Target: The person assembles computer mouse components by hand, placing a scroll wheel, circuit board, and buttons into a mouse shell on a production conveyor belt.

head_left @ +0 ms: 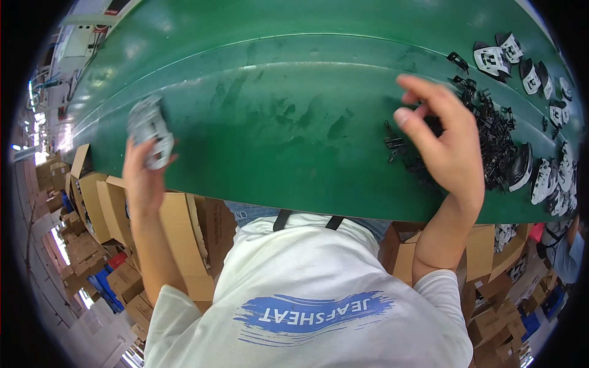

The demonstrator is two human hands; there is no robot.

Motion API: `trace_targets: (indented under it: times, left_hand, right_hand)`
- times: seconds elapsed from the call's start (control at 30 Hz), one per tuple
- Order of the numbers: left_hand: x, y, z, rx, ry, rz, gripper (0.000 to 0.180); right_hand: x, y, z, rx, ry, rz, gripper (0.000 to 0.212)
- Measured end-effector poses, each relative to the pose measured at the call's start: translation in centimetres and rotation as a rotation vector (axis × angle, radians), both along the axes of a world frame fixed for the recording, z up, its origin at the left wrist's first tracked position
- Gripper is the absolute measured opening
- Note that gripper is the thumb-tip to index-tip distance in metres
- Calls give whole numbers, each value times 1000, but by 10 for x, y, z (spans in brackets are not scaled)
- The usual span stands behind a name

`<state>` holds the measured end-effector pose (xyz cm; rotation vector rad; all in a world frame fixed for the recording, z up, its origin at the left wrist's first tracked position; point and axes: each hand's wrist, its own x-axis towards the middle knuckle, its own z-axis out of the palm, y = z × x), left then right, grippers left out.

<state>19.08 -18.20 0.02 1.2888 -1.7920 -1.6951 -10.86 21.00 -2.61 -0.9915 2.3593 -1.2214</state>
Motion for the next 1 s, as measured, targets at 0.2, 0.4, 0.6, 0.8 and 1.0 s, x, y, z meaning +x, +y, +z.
trace_targets:
  times: [0.2,0.4,0.6,0.8,1.0]
  left_hand:
    - [258,-122,-1,-244,-45,641,40]
    - [397,-125,-32,56,-471,847,40]
    - [346,-149,-27,-576,-594,530,25]
    - [13,-113,-11,-571,-106,55,45]
    - [-285,70,-21,-381,263,-734,41]
  right_hand:
    - [10,-5,-2,280,503,166,24]
    - [2,-2,-3,171,406,96,10]
    - [11,-9,8,-12,204,-82,14]
    - [10,-18,-5,-21,54,-3,34]
    - [-1,-9,-10,-49,227,66,31]
